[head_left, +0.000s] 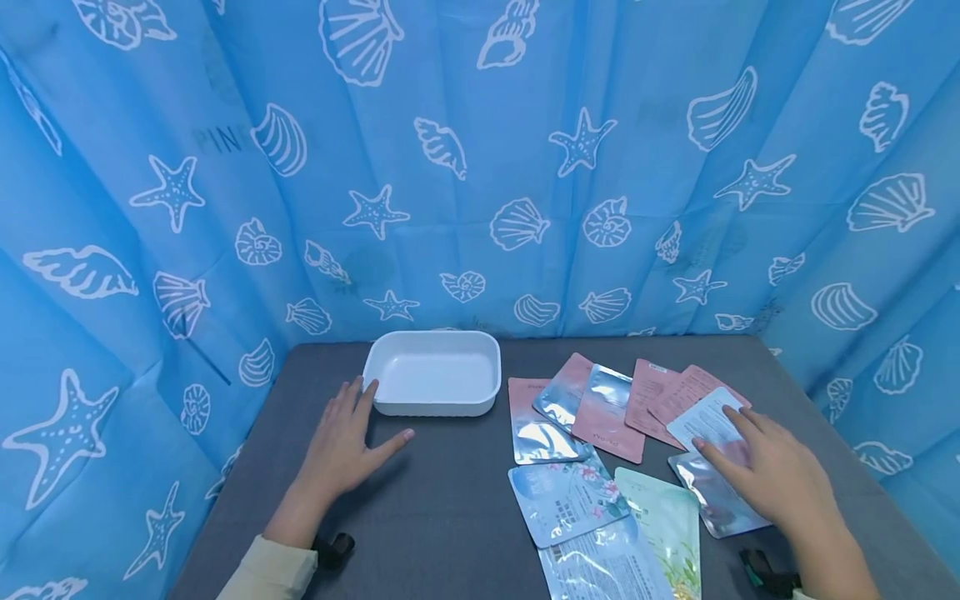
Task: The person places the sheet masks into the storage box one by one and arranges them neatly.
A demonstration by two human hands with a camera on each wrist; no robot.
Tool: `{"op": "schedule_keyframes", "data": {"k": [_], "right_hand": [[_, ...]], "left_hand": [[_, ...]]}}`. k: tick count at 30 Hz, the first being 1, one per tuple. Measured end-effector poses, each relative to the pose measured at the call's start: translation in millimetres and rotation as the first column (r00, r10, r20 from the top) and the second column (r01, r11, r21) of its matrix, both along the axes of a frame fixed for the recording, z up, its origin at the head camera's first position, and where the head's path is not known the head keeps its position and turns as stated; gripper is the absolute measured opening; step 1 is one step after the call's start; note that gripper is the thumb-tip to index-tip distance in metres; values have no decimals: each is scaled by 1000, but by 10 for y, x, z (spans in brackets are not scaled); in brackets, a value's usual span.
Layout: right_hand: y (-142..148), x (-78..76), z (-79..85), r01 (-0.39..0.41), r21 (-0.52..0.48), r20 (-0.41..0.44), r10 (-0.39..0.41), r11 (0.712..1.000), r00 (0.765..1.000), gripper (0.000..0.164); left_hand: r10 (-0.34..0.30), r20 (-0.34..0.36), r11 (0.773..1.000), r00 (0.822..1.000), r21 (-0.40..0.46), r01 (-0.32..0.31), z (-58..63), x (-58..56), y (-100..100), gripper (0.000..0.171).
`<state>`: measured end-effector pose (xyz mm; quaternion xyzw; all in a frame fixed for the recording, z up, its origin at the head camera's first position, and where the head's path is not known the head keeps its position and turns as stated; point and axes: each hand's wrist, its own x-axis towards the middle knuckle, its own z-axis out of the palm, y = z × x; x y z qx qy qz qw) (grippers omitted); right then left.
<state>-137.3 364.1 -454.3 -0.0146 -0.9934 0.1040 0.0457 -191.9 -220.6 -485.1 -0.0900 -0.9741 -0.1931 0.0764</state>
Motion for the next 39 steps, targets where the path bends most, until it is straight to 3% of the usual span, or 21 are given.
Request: {"op": "schedule_keyframes", "data": {"k": [7, 12, 17, 23, 26, 31, 36, 39], "right_hand": [[144, 118, -87, 45, -47, 27, -44, 998, 999, 89], [288, 174, -139, 66, -76, 43, -63, 995, 997, 84], [418, 247, -186, 107, -81, 52, -103, 991, 993, 81], [563, 377, -292, 168, -94, 48, -164, 981, 985, 79], [630, 414, -321, 243, -65, 113, -235, 968, 965, 86], [721, 473, -333, 363, -25, 242, -346, 932, 906, 98], [765, 503, -316, 418, -2, 303, -398, 908, 866, 96], [773, 511, -306, 435, 8, 317, -415, 900, 853, 94]], "left_hand": [[-8, 16, 1000, 1000, 13, 8, -72, -66, -14, 116], [-30, -22, 999, 999, 37, 31, -107, -141, -28, 113], [-66, -53, 996, 996, 54, 69, -107, -217, -18, 111], [-71, -43, 995, 997, 67, 73, -87, -296, -11, 111], [-67, -39, 996, 997, 63, 70, -74, -330, -15, 111], [-76, -50, 995, 996, 59, 79, -76, -410, -24, 111], [-73, -51, 995, 996, 62, 76, -71, -496, -26, 110], [-60, -29, 997, 998, 54, 62, -65, -557, -21, 113]]}}
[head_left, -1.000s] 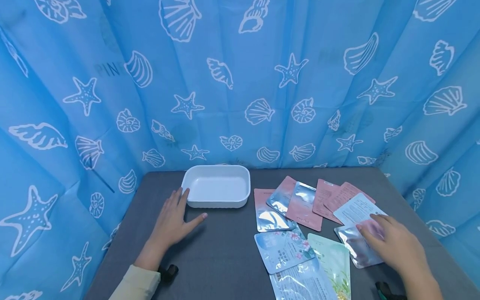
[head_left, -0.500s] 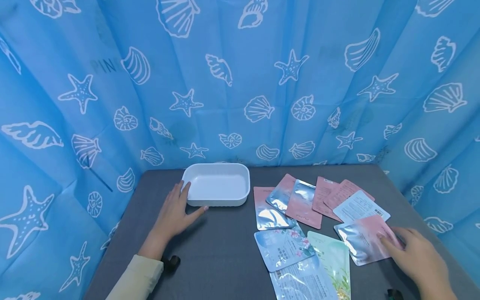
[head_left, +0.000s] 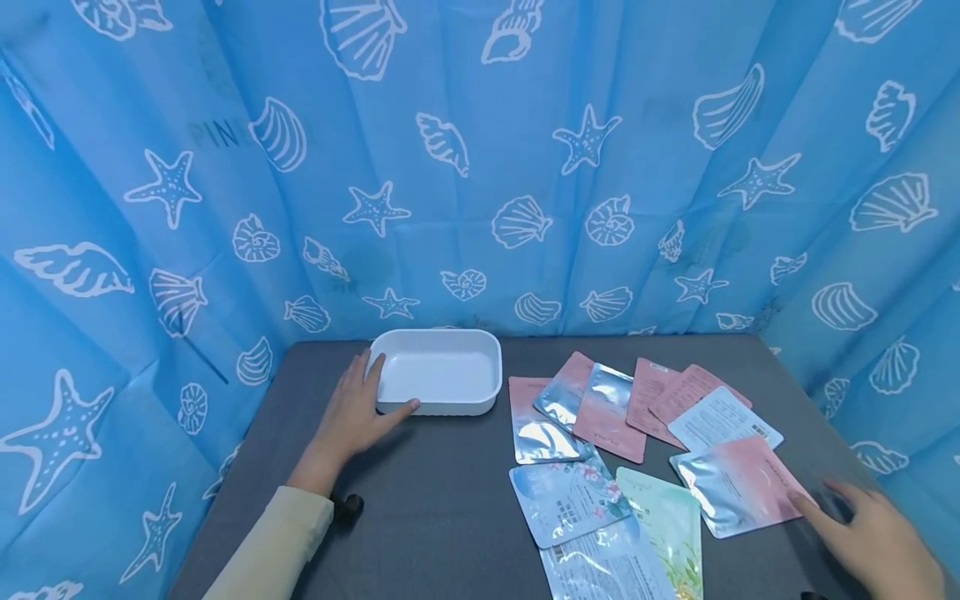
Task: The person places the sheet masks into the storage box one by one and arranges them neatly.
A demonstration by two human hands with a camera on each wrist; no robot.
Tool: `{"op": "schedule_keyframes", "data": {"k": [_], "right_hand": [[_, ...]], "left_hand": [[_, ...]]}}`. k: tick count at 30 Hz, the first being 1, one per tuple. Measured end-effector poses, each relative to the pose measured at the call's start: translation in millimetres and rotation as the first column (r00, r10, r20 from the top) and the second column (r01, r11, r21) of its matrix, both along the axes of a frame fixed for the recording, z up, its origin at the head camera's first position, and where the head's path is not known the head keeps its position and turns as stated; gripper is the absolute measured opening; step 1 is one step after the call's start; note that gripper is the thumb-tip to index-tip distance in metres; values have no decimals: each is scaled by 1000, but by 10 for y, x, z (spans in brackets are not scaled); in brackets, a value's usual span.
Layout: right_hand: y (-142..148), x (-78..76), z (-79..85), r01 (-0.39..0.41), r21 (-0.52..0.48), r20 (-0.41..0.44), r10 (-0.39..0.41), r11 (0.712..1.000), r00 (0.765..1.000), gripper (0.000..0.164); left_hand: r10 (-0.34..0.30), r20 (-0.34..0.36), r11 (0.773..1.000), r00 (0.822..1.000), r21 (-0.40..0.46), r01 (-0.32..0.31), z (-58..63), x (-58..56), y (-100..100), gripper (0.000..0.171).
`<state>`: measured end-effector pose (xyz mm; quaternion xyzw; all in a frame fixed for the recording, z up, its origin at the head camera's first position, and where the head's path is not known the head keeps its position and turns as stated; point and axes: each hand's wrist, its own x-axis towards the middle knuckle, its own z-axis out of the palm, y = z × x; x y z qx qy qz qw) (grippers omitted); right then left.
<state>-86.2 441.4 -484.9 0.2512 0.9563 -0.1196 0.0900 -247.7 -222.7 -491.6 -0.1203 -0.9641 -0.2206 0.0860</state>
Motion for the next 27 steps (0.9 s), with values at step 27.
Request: {"op": "schedule_keyframes", "data": {"k": [27], "right_hand": [[75, -20, -83, -105, -115, 10, 106, 988, 994, 107]], "left_hand": [[44, 14, 994, 999, -105, -42, -27, -404, 115, 134]]}}
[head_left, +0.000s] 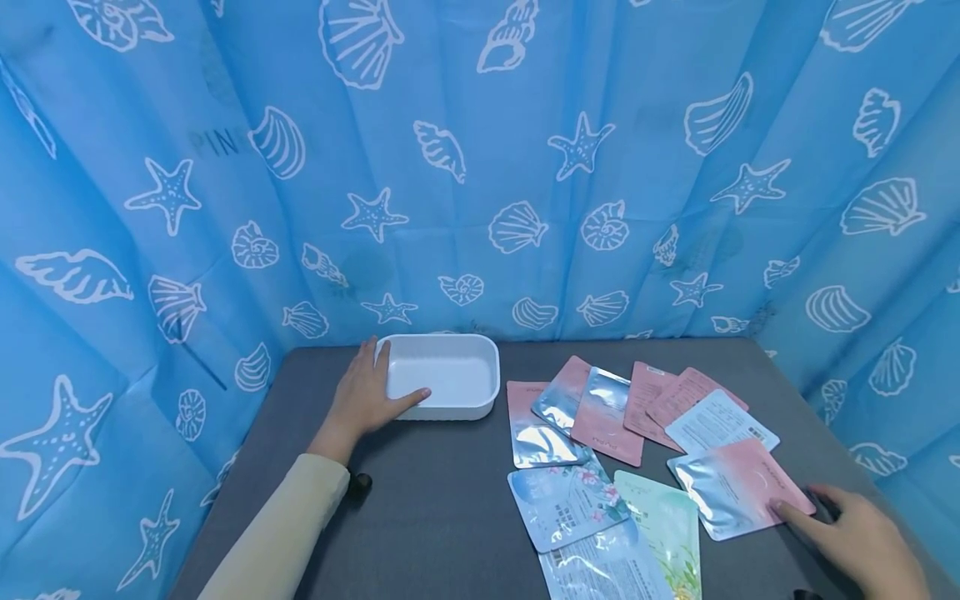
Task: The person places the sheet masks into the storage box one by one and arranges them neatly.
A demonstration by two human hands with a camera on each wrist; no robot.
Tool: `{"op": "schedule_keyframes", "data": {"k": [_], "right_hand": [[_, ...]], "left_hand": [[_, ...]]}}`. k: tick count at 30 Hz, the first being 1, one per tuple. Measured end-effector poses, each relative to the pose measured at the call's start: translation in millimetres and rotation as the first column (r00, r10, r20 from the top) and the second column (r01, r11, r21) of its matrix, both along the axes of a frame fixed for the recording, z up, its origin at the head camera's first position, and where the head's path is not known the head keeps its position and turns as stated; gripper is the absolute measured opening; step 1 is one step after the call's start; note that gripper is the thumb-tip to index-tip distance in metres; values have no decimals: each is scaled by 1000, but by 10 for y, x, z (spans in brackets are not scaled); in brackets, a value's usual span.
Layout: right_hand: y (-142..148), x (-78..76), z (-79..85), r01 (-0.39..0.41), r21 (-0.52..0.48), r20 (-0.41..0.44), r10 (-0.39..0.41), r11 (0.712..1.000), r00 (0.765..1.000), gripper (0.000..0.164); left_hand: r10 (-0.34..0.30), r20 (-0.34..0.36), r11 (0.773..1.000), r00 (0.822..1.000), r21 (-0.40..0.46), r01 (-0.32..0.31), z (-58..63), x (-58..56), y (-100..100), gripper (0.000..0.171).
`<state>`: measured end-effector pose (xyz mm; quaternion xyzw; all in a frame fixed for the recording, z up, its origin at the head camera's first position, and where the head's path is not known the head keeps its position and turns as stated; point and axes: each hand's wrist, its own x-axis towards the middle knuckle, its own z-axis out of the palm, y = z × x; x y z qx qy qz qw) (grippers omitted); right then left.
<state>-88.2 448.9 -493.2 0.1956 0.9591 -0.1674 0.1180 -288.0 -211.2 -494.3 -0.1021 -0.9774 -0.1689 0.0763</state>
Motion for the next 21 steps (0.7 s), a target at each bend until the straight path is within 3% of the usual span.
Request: {"op": "schedule_keyframes", "data": {"k": [8, 15, 21], "right_hand": [[-3, -51, 2, -7, -6, 9, 7, 1000, 1000, 105], [-48, -61, -7, -25, 14, -36, 25, 1000, 999, 100], [-92, -76, -37, -34, 11, -85, 35, 999, 996, 93]], "left_hand": [[24, 14, 999, 1000, -40, -23, -32, -62, 37, 149], [36, 75, 999, 997, -42, -33, -51, -60, 49, 156], [36, 77, 999, 996, -41, -33, -49, -55, 48, 156]]}}
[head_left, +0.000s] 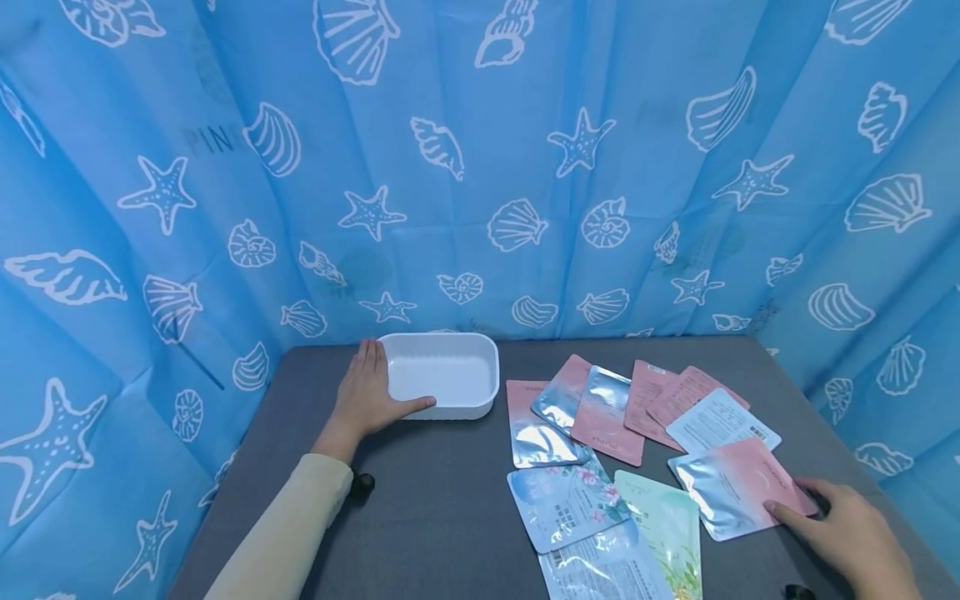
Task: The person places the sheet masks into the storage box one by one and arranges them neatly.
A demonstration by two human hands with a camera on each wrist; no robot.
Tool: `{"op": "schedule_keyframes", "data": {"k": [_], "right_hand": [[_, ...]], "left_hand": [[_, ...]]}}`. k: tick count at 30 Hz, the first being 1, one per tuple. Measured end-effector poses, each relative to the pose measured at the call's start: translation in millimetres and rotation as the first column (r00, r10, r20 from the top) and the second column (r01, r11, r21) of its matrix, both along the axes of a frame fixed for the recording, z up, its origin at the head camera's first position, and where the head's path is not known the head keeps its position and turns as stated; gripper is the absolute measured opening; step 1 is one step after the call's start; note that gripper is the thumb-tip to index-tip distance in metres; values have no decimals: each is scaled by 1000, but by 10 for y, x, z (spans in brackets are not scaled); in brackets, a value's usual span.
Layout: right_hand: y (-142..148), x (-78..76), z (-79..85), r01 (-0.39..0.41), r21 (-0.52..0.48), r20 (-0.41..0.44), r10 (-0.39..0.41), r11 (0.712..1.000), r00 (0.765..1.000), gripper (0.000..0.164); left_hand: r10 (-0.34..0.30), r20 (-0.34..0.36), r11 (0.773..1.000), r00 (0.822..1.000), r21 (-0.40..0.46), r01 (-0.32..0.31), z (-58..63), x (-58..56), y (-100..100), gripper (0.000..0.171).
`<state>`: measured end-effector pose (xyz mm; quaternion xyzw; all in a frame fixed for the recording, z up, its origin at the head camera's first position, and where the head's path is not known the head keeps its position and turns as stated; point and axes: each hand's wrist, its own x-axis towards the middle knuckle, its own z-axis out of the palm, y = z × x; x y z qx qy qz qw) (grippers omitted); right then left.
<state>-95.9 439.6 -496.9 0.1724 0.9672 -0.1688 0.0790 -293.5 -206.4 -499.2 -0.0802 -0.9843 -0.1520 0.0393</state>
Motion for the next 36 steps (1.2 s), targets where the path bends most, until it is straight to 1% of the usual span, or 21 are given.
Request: {"op": "schedule_keyframes", "data": {"k": [3, 8, 11, 15, 22, 28, 30, 36], "right_hand": [[-9, -7, -14, -16, -6, -18, 15, 1000, 1000, 89], [-17, -9, -26, -58, -4, -82, 58, 998, 995, 77], [-18, -7, -36, -65, 4, -114, 65, 998, 991, 72], [-13, -3, -53, -67, 8, -146, 68, 998, 987, 69], [-1, -8, -78, -77, 17, -251, 78, 997, 965, 60], [-19, -26, -51, -61, -13, -271, 55, 998, 961, 58], [-26, -19, -50, -64, -24, -279, 55, 998, 959, 58], [-26, 19, -77, -35, -81, -275, 12, 996, 961, 59]], "left_hand": [[-1, -10, 1000, 1000, -2, 1, 5, 0, 0, 154], [4, 0, 1000, 1000, -10, -4, 9, -1, 7, 153], [0, 11, 1000, 1000, -18, 0, 9, 2, 14, 152], [-1, 11, 999, 1000, -37, 1, 10, 7, 27, 151], [0, 13, 999, 1000, -51, 1, 13, -3, 34, 151], [6, 24, 998, 1000, -65, -4, 8, -20, 24, 151], [7, 27, 998, 1000, -68, -5, 0, -24, 20, 151], [13, 33, 997, 999, -78, -11, -36, -31, 12, 153]]}}
